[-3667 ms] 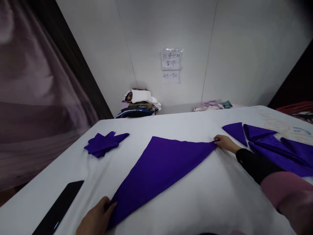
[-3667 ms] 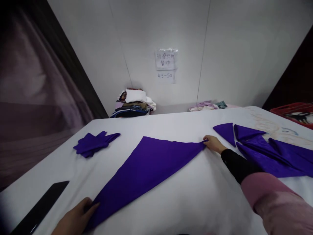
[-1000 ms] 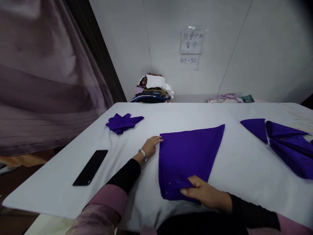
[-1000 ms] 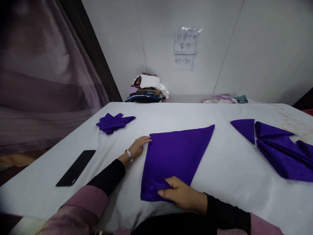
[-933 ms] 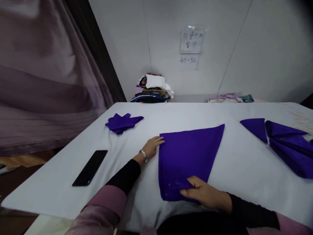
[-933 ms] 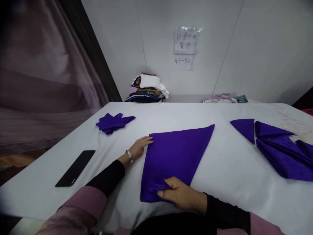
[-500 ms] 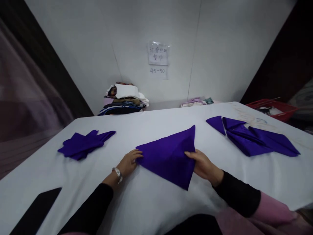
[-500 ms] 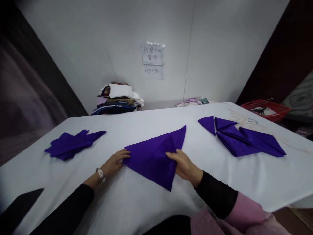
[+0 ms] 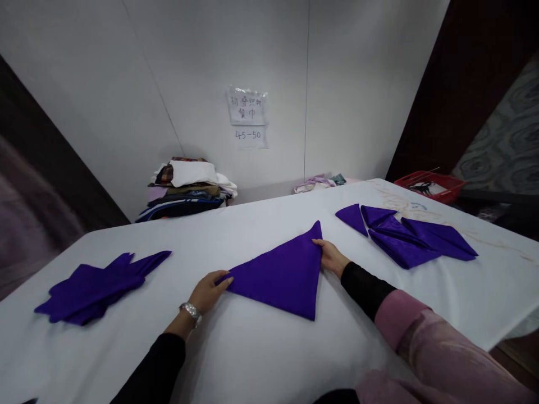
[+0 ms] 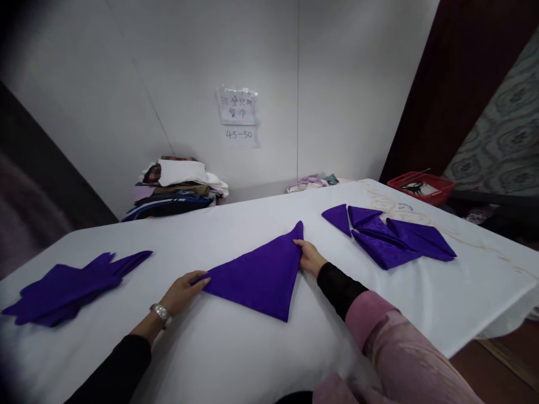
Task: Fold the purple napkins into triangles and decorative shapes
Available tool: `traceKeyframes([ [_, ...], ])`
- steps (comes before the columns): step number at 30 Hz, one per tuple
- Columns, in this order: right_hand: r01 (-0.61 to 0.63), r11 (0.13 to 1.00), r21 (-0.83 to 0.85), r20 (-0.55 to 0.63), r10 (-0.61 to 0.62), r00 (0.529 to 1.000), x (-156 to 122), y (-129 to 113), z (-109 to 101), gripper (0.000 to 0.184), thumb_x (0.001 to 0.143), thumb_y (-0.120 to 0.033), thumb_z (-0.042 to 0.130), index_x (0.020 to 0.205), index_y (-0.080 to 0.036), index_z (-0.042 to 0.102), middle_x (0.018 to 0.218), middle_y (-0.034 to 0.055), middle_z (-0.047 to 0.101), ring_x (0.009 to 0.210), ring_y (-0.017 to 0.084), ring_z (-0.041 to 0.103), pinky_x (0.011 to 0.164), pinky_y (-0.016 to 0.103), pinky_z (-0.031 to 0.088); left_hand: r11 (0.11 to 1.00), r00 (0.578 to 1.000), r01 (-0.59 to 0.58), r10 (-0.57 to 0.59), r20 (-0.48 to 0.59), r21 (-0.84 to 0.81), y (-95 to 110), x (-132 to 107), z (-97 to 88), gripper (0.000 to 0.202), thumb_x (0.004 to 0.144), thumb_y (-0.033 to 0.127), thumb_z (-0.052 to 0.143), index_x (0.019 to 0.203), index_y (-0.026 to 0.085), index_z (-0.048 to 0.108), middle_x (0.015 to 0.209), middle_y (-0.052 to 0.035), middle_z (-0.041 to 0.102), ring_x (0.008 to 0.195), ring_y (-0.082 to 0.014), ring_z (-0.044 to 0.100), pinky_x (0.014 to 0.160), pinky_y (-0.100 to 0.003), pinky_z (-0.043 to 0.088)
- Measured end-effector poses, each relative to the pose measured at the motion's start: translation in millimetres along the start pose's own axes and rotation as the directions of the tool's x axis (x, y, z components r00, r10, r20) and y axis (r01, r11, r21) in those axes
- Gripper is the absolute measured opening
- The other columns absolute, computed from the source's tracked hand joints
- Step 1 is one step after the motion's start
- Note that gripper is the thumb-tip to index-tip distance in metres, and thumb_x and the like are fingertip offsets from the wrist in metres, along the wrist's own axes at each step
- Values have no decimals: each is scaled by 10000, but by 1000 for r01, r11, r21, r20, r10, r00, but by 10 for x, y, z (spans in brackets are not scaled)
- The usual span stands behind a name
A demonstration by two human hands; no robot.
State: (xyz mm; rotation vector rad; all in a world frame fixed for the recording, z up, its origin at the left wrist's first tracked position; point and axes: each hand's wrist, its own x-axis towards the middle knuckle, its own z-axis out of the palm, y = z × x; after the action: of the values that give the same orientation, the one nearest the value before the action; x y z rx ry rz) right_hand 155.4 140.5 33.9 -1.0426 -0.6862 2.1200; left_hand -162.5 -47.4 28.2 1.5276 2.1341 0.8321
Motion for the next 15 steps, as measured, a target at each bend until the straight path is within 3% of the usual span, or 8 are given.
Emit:
traceKeyframes([
  [6, -50, 996, -70, 24, 52, 998, 106, 6, -102, 125, 826, -106, 458, 834, -133, 580, 644, 48, 662, 575, 163, 629, 650, 284, 527, 999, 990, -46, 44, -137, -14, -64, 38, 117, 368, 678, 544, 533, 781, 225, 685, 870, -42, 699, 861, -239, 632, 820, -371, 493],
  [15, 78, 974, -212, 105, -57, 993, 195, -222, -187, 73, 774, -106, 578, 800, -170, 553, 683, 10, 645, 557, 126, 589, 538, 235, 474, 996, 983, -64, 53, -177, -61, -80, -10, 142, 318, 694, 516, 558, 762, 231, 678, 838, -32, 696, 812, -223, 637, 765, -359, 517],
])
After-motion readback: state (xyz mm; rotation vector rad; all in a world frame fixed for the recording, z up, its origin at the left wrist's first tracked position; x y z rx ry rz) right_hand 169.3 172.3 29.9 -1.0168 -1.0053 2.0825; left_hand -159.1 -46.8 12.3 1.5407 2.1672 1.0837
